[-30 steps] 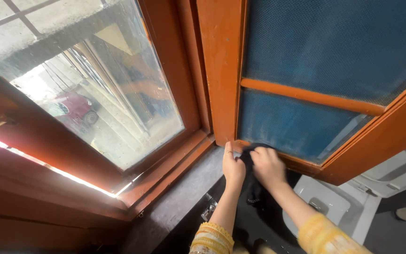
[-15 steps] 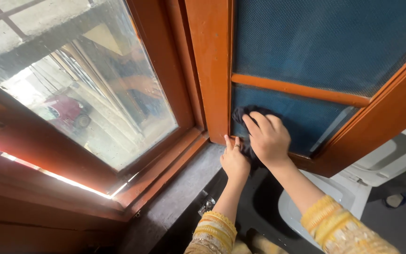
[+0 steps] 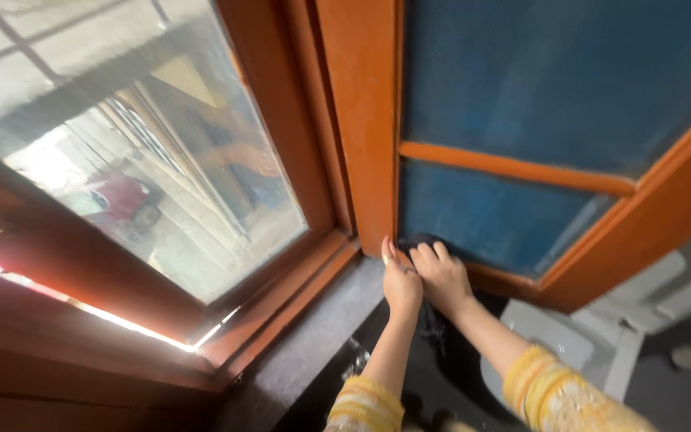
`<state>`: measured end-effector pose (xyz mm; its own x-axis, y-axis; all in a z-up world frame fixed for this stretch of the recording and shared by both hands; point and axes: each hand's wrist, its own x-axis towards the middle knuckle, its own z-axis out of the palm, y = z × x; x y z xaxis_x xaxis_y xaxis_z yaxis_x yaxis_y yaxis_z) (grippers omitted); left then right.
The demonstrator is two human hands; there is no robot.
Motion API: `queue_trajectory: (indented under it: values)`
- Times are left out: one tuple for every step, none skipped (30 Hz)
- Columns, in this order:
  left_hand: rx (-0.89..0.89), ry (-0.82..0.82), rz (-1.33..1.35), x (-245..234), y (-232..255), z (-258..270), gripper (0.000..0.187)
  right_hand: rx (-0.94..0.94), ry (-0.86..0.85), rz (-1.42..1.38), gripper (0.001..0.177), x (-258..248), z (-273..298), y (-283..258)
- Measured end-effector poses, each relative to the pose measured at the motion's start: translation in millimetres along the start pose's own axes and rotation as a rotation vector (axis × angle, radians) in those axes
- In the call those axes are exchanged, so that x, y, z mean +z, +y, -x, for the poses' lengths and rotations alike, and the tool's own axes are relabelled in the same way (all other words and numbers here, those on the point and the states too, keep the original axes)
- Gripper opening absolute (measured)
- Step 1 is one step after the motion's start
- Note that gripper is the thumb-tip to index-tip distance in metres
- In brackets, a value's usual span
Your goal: The person wipes a window screen and then the glass pane and frame with a black cloth. The person moves from the screen to the glass, wiping multiple sections of the frame and sill.
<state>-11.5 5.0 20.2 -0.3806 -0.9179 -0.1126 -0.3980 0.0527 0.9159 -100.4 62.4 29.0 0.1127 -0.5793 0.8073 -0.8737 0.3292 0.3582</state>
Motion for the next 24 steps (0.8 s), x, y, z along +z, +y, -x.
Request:
queue_trajectory:
  values:
    - [0.010, 0.015, 0.008, -0.5, 6.0, -9.0, 0.098, -0.009, 0.018, 0.000, 0.010, 7.1, -11.3, 5.3]
    - [0.063, 0.031, -0.081, 0.3, 2.7, -3.0, 0.092, -0.014, 0.013, -0.042, 0.007, 2.7, -8.2, 4.9]
    - [0.115, 0.046, -0.171, 1.5, -0.9, 3.3, 0.087, -0.018, 0.008, -0.083, 0.007, -1.6, -4.7, 4.5]
    - [0.115, 0.044, -0.175, -0.8, 0.0, 7.6, 0.087, -0.014, 0.007, -0.085, 0.007, -2.6, -0.2, 3.7]
    - [0.072, -0.025, -0.154, -3.6, 1.0, 11.8, 0.088, -0.014, 0.011, -0.074, 0.007, -3.7, 3.8, 2.6]
    - [0.035, -0.084, -0.123, -5.2, 7.2, 10.2, 0.089, -0.023, 0.024, -0.061, 0.008, -0.3, 1.8, 6.4]
    - [0.041, -0.076, -0.119, -2.2, 7.0, 7.3, 0.089, -0.029, 0.034, -0.061, 0.008, -1.7, -3.4, 13.1]
    - [0.122, -0.045, -0.114, 1.7, 2.9, 9.6, 0.086, -0.040, 0.048, -0.025, 0.007, -6.9, -2.6, 17.7]
    - [0.202, -0.014, -0.108, 6.3, -1.2, 11.4, 0.084, -0.051, 0.062, 0.010, 0.007, -11.3, -1.7, 22.9]
    - [0.203, -0.020, -0.109, 11.7, 1.8, 17.8, 0.084, -0.048, 0.059, 0.014, 0.007, -19.3, -4.2, 28.3]
    - [0.350, 0.080, -0.160, 17.5, 4.7, 23.7, 0.081, -0.047, 0.058, 0.057, 0.009, -26.5, -6.8, 33.9]
    - [0.497, 0.180, -0.213, 22.1, 6.3, 29.6, 0.079, -0.043, 0.056, 0.099, 0.011, -33.6, -8.9, 37.9]
    - [0.498, 0.172, -0.215, 15.5, 23.5, 46.4, 0.079, -0.038, 0.051, 0.102, 0.011, -43.3, -11.4, 42.3]
    - [0.601, 0.230, -0.241, 9.8, 43.1, 60.4, 0.079, -0.016, 0.089, 0.117, 0.012, -50.6, -16.8, 49.0]
    - [0.704, 0.288, -0.266, 4.5, 62.9, 73.7, 0.079, 0.007, 0.126, 0.132, 0.013, -57.3, -22.3, 56.2]
    - [0.700, 0.278, -0.268, -0.1, 76.7, 78.2, 0.079, 0.012, 0.116, 0.133, 0.013, -77.9, -40.7, 60.8]
    - [0.841, 0.360, -0.303, -4.0, 90.4, 82.3, 0.072, 0.032, 0.166, 0.131, 0.017, -97.7, -59.1, 66.0]
    - [0.982, 0.439, -0.334, -6.4, 103.4, 88.1, 0.066, 0.053, 0.212, 0.132, 0.023, -118.6, -75.5, 71.9]
    - [0.979, 0.423, -0.334, -3.8, 102.4, 83.3, 0.066, 0.059, 0.198, 0.135, 0.023, -102.3, -59.4, 74.3]
    - [1.062, 0.508, -0.321, -1.6, 103.7, 75.0, 0.053, 0.104, 0.193, 0.108, 0.020, -84.0, -46.3, 77.9]
    - [1.144, 0.594, -0.306, 0.3, 105.3, 66.9, 0.042, 0.149, 0.187, 0.081, 0.020, -66.2, -33.3, 81.5]
    - [1.148, 0.589, -0.303, 0.4, 93.6, 61.7, 0.042, 0.153, 0.185, 0.086, 0.020, -60.6, -27.0, 76.3]
    - [1.199, 0.547, -0.273, 0.3, 82.0, 56.4, 0.038, 0.142, 0.185, 0.062, 0.019, -55.2, -20.9, 71.1]
    - [1.251, 0.508, -0.244, -0.4, 71.8, 48.8, 0.035, 0.130, 0.188, 0.036, 0.019, -47.9, -17.2, 66.4]
